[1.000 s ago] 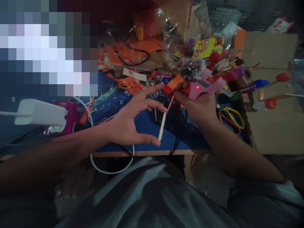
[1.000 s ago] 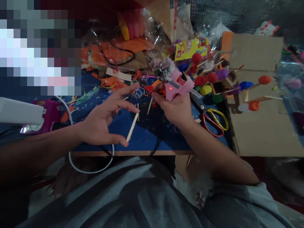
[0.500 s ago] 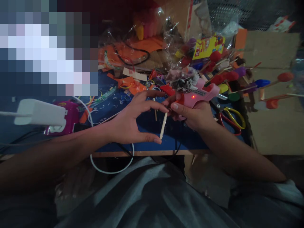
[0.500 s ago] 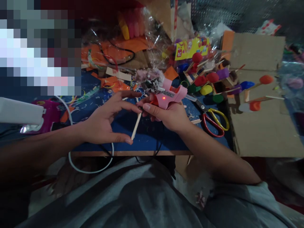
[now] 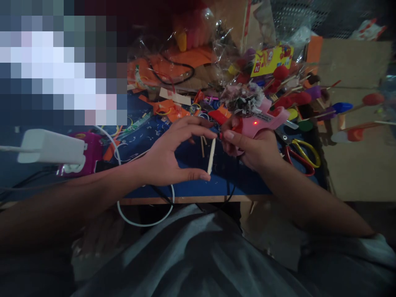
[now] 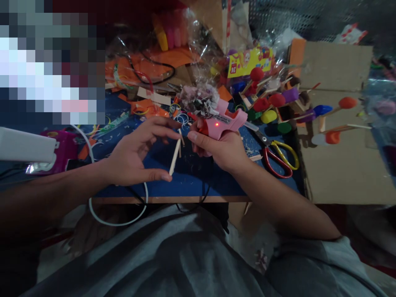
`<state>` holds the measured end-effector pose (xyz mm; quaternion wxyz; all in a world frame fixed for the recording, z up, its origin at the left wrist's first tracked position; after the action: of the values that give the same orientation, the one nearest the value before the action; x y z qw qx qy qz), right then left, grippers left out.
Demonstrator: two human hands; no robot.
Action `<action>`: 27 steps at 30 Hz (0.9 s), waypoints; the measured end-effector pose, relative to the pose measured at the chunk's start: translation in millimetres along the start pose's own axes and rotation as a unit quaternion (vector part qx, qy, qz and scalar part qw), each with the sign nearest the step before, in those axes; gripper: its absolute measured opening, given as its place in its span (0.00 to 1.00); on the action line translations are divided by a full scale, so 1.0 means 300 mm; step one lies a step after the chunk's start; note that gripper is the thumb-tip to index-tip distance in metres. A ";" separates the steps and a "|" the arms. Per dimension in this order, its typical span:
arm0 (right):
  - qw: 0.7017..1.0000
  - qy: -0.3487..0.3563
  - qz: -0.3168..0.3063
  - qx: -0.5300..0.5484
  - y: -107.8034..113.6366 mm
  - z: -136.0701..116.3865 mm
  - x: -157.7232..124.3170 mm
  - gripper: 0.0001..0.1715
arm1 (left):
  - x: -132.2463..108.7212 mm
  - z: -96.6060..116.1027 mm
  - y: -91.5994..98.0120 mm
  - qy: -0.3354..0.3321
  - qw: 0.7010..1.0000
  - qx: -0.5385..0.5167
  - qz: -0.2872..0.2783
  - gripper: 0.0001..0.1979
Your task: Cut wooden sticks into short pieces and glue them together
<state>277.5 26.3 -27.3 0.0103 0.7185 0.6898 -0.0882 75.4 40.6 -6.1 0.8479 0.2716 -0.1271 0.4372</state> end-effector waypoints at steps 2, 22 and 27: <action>1.000 0.003 0.007 -0.012 0.006 0.005 0.002 0.38 | 0.004 -0.008 0.014 0.009 1.000 -0.004 0.029 0.39; 1.000 0.001 0.008 -0.024 -0.009 0.014 -0.011 0.37 | 0.007 -0.010 0.007 0.000 0.999 -0.009 0.043 0.39; 0.999 -0.020 -0.024 -0.032 -0.039 0.016 -0.031 0.38 | -0.005 -0.037 0.033 0.033 0.992 0.017 0.119 0.42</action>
<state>265.1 17.1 -29.5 0.0451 0.6994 0.7088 -0.0801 66.3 50.7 -12.5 0.7891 0.2543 -0.1232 0.5454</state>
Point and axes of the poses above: each hand's wrist, its own x-axis towards the middle knuckle, its own y-axis out of the back of the hand, z = x × y, the point moved 7 cm from there along x, towards the middle knuckle, and after that the axes turned 6 degrees about z, right-handed, at the moved point
